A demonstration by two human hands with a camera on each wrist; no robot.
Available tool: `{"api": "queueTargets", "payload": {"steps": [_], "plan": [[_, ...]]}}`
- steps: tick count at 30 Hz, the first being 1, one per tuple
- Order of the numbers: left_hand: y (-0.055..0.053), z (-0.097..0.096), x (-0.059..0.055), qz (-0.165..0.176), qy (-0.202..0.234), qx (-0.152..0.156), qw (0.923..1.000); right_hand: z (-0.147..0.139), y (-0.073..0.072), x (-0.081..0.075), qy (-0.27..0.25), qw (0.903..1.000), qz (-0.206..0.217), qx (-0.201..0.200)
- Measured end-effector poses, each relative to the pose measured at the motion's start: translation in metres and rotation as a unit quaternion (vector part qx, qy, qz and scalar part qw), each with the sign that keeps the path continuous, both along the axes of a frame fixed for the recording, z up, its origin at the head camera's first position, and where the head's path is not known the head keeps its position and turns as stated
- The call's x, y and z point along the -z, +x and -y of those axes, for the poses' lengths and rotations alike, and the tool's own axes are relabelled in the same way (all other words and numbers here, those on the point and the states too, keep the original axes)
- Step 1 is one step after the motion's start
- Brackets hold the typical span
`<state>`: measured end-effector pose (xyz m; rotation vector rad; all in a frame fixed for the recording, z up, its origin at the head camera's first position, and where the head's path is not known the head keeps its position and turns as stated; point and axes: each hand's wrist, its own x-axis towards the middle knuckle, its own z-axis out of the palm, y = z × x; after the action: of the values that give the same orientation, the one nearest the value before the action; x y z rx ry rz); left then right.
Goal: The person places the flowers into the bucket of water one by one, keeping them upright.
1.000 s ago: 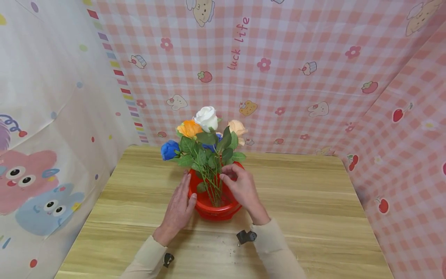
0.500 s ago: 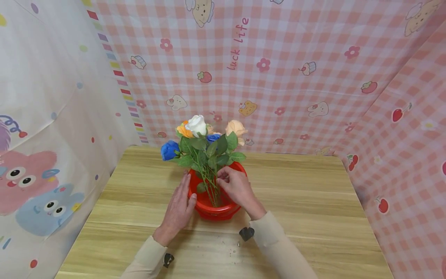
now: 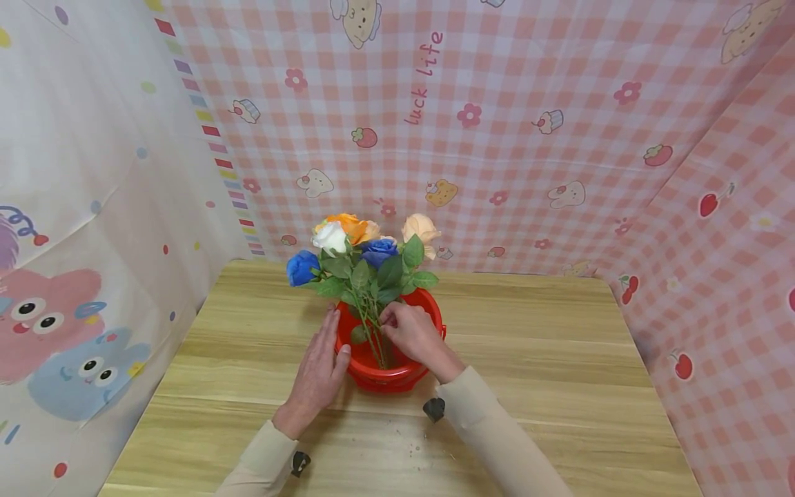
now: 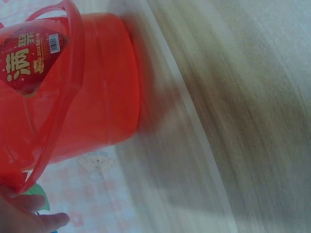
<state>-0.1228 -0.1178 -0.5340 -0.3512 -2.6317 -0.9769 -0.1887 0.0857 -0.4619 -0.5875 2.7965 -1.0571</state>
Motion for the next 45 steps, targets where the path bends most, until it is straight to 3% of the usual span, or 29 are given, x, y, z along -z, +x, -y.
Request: {"api": "queueTargets", "payload": {"steps": [23, 31, 41, 45], "plan": [[-0.0005, -0.0004, -0.0002, -0.006, -0.001, 0.001, 1.0000, 0.0090, -0.0087, 0.0027, 0.047, 0.9968, 0.065, 0.000], [-0.0008, -0.0002, 0.0003, -0.024, 0.006, 0.004, 0.9997, 0.0101, -0.0098, 0.0030, 0.049, 0.9964, 0.067, -0.017], [-0.0006, 0.0019, 0.0001, -0.016, -0.001, -0.001, 0.9999, 0.0063, -0.0064, -0.0005, 0.042, 0.9957, 0.080, -0.015], [-0.0010, 0.0030, -0.0005, -0.018, -0.012, -0.009, 0.9997, 0.0015, -0.0020, -0.0053, 0.031, 0.9977, 0.060, -0.001]]}}
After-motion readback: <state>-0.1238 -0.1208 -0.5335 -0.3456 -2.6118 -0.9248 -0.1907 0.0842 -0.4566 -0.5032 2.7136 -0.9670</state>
